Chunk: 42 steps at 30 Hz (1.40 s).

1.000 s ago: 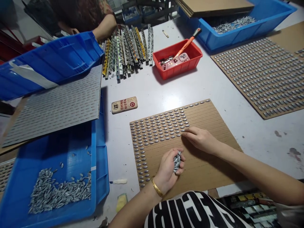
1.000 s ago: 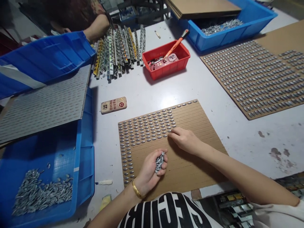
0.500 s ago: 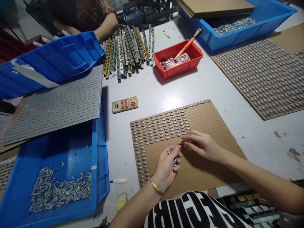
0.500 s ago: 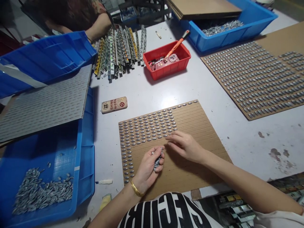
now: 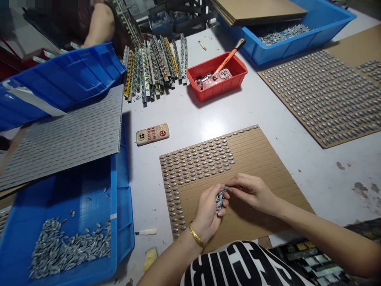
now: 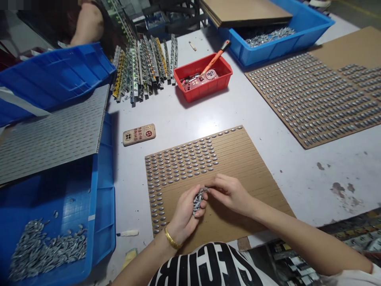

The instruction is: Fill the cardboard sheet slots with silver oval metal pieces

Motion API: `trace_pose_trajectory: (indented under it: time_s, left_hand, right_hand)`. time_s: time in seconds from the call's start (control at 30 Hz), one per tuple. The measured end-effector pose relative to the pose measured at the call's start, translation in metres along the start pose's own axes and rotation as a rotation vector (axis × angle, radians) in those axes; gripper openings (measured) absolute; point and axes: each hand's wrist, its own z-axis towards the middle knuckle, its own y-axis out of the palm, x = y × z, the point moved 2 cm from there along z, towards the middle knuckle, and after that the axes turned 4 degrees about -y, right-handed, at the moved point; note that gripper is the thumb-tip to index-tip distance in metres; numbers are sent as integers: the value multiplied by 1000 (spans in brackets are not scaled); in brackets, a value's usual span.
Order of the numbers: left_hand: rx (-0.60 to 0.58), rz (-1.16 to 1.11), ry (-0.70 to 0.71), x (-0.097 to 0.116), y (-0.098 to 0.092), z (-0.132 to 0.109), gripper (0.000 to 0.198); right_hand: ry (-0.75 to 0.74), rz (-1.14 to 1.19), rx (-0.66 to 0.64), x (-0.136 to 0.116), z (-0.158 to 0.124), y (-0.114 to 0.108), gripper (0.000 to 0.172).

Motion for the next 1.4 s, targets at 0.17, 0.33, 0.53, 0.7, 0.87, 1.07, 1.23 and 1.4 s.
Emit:
trace_pose_trajectory:
  time_s: [0.17, 0.33, 0.53, 0.7, 0.87, 1.07, 1.23, 1.4]
  left_hand:
    - [21, 15, -16, 3, 1, 1, 24]
    - [17, 40, -7, 1, 0, -1, 22]
    - [-5, 50, -13, 1, -2, -5, 26]
    - [8, 32, -6, 0, -6, -6, 24]
    - [7, 26, -15, -1, -8, -8, 23]
    - [-2, 20, -4, -3, -9, -9, 24]
    - [2, 24, 5, -4, -12, -10, 23]
    - [0, 22, -4, -4, -14, -11, 23]
  right_hand:
    - [-25, -136, 115, 28, 2, -16, 16]
    - [-76, -318, 111, 53, 10, -27, 18]
    - [-92, -503, 55, 60, 12, -25, 21]
    - [-97, -585, 43, 57, 12, -25, 22]
    - [-83, -639, 47, 51, 14, -26, 22]
    - [-66, -621, 25, 49, 16, -26, 21]
    - [-41, -658, 25, 49, 18, -25, 23]
    - [-50, -748, -7, 49, 17, -23, 23]
